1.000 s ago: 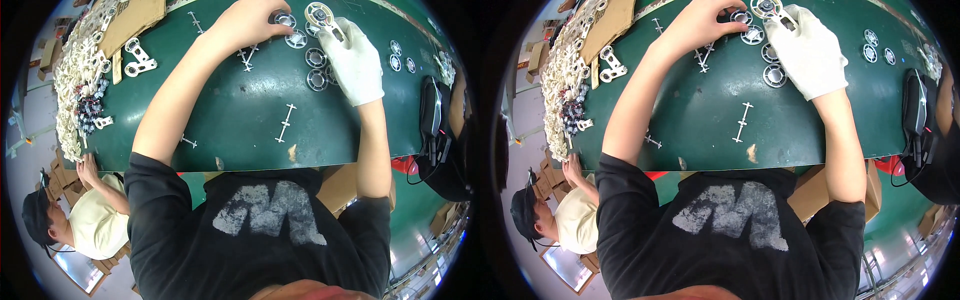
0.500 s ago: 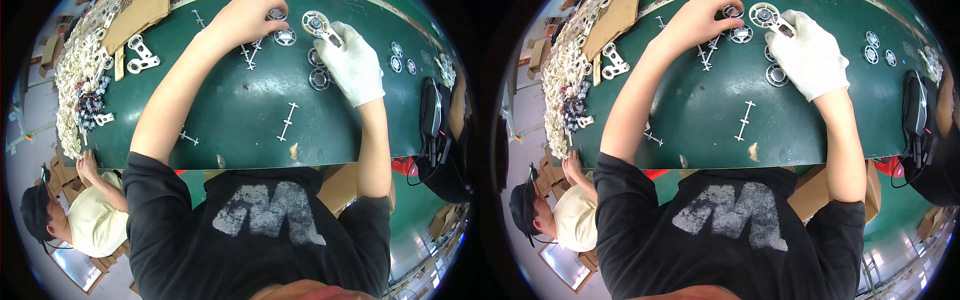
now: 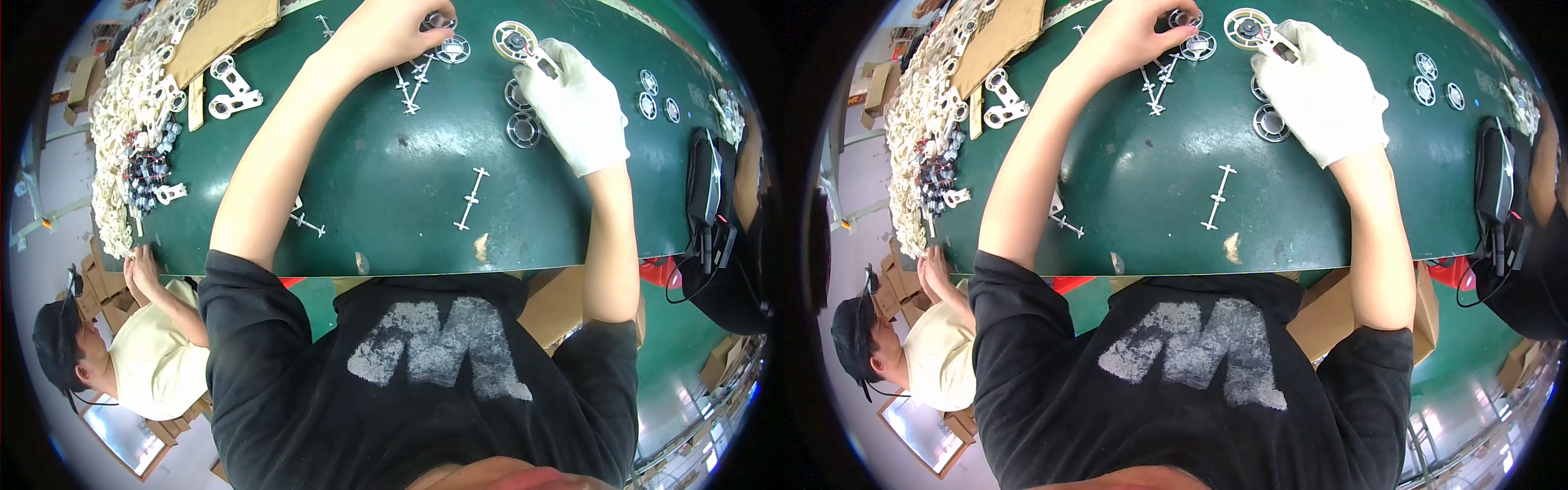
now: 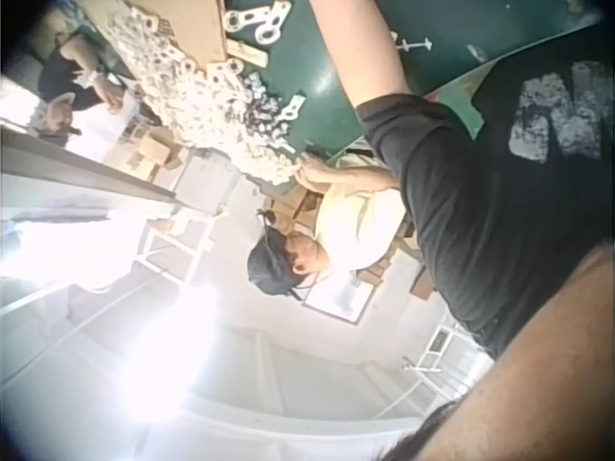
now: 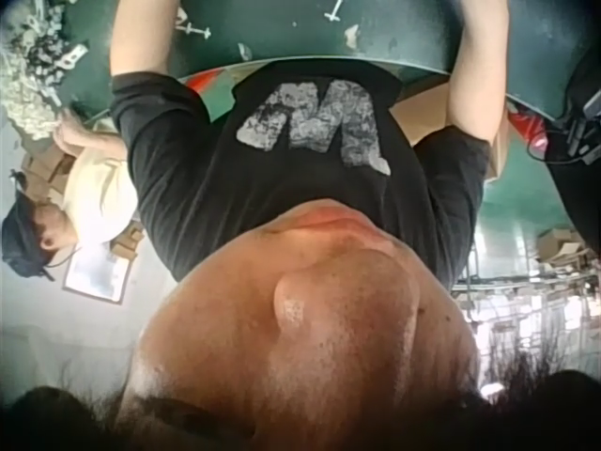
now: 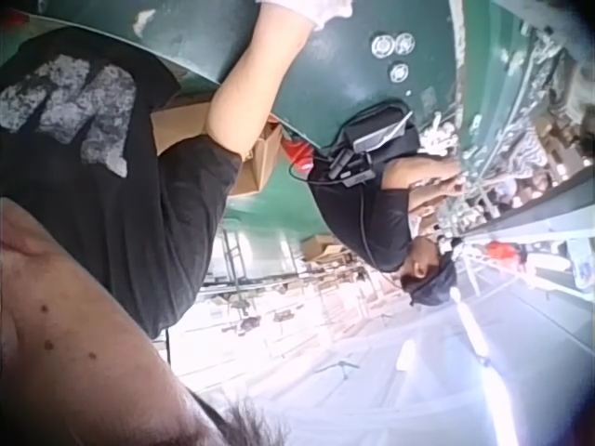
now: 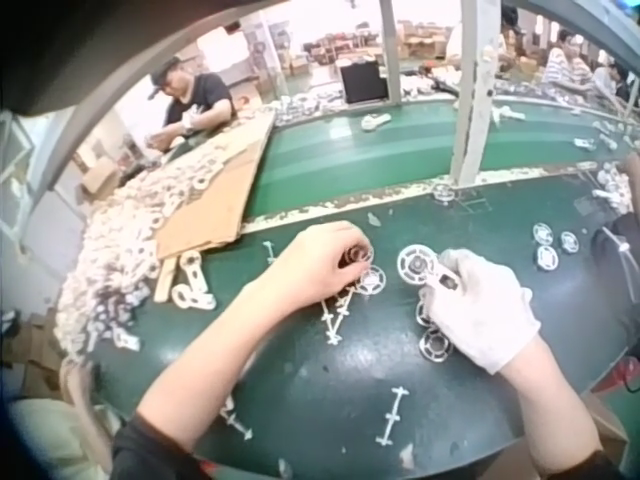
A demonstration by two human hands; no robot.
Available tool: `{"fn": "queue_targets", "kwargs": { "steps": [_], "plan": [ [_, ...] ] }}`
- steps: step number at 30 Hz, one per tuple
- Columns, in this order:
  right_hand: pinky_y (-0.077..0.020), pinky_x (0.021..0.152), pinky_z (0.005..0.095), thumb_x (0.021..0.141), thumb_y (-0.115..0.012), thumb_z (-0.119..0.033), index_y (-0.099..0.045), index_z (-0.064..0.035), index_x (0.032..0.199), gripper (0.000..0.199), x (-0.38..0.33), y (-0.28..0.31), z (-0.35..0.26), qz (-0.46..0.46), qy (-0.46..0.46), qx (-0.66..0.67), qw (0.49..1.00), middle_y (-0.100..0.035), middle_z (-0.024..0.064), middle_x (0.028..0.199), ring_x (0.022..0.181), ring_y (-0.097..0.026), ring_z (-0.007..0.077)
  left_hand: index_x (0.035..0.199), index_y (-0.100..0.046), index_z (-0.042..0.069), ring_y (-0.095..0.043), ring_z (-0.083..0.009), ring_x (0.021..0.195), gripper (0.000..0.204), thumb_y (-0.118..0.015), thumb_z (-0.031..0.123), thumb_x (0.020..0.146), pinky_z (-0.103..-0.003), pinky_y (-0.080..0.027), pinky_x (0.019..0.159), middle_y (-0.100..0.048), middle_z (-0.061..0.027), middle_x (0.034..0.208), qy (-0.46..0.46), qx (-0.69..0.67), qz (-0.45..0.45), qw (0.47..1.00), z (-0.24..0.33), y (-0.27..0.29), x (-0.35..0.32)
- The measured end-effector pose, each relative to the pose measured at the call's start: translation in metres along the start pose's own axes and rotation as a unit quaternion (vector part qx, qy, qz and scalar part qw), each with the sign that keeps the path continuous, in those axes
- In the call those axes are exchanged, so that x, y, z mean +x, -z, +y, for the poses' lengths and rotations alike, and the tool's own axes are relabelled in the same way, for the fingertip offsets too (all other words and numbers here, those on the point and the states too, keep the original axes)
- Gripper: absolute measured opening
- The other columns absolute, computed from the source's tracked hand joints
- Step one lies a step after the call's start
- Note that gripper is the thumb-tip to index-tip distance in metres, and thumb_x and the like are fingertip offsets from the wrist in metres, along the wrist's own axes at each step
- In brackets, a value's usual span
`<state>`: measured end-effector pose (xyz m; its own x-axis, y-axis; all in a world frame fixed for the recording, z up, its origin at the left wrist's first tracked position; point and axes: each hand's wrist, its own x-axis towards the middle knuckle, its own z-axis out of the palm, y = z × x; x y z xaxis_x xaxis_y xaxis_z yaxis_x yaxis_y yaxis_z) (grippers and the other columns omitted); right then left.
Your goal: The person assembles small circular metal parts, white plastic frames, and metal pins by hand at a factory workbench.
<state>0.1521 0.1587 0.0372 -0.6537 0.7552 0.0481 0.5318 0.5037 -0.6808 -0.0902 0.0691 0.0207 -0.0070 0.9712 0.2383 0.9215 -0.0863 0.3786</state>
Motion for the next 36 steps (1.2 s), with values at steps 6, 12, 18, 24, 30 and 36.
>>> {"fn": "queue_targets", "kwargs": {
  "steps": [6,12,18,24,30,36],
  "plan": [
    [-0.0538,0.089,0.0420,0.089,-0.063,-0.034,-0.069,-0.0037,0.118,0.042,-0.004,0.001,-0.008,-0.015,0.059,-0.024,0.998,-0.073,0.0214,0.103,0.098,-0.071,0.0384,0.107,-0.068,0.003,-0.069,-0.0293,0.091,0.029,-0.078,0.008,0.080,-0.035,-0.056,0.081,-0.070,-0.0140,0.108,-0.227,-0.143,0.217,0.939,0.032,0.019,-0.011],
    [-0.0559,0.084,0.0437,0.092,-0.066,-0.035,-0.069,-0.0058,0.119,0.040,-0.021,0.002,-0.017,-0.098,0.134,-0.046,0.985,-0.074,0.0181,0.103,0.097,-0.071,0.0379,0.125,-0.069,0.004,-0.071,-0.0264,0.108,0.048,-0.083,0.002,0.078,-0.034,-0.056,0.094,-0.073,-0.0108,0.122,-0.155,-0.071,0.138,0.976,0.072,0.010,-0.053],
    [-0.0583,0.075,0.0388,0.089,-0.074,-0.034,-0.070,-0.0103,0.120,0.039,-0.035,-0.011,-0.017,-0.035,0.205,-0.087,0.974,-0.075,0.0127,0.097,0.088,-0.073,0.0314,0.133,-0.064,0.000,-0.067,-0.0241,0.122,0.056,-0.081,-0.003,0.079,-0.035,-0.051,0.107,-0.070,-0.0128,0.132,0.007,-0.251,0.149,0.956,0.078,0.005,-0.079],
    [-0.0584,0.074,0.0381,0.089,-0.075,-0.033,-0.069,-0.0107,0.120,0.039,-0.034,-0.014,-0.018,-0.091,0.170,-0.088,0.977,-0.075,0.0123,0.094,0.085,-0.074,0.0305,0.132,-0.064,-0.002,-0.065,-0.0244,0.125,0.055,-0.078,-0.010,0.080,-0.037,-0.051,0.109,-0.067,-0.0147,0.135,0.024,-0.354,0.103,0.929,0.074,0.001,-0.085],
    [-0.0582,0.071,0.0377,0.088,-0.076,-0.030,-0.067,-0.0095,0.121,0.039,-0.038,-0.024,-0.012,-0.066,0.199,-0.030,0.977,-0.074,0.0121,0.088,0.079,-0.074,0.0315,0.129,-0.066,-0.002,-0.064,-0.0259,0.127,0.051,-0.077,-0.012,0.080,-0.038,-0.052,0.109,-0.068,-0.0152,0.134,0.042,-0.359,0.116,0.925,0.075,-0.002,-0.093],
    [-0.0563,0.071,0.0373,0.089,-0.076,-0.025,-0.067,-0.0053,0.114,0.033,-0.034,-0.014,-0.023,-0.150,0.128,0.063,0.978,-0.072,0.0127,0.085,0.076,-0.073,0.0274,0.127,-0.068,-0.001,-0.066,-0.0274,0.125,0.051,-0.077,-0.012,0.078,-0.037,-0.054,0.105,-0.070,-0.0152,0.131,0.008,-0.334,0.115,0.935,0.074,-0.001,-0.095]
  ]
}}
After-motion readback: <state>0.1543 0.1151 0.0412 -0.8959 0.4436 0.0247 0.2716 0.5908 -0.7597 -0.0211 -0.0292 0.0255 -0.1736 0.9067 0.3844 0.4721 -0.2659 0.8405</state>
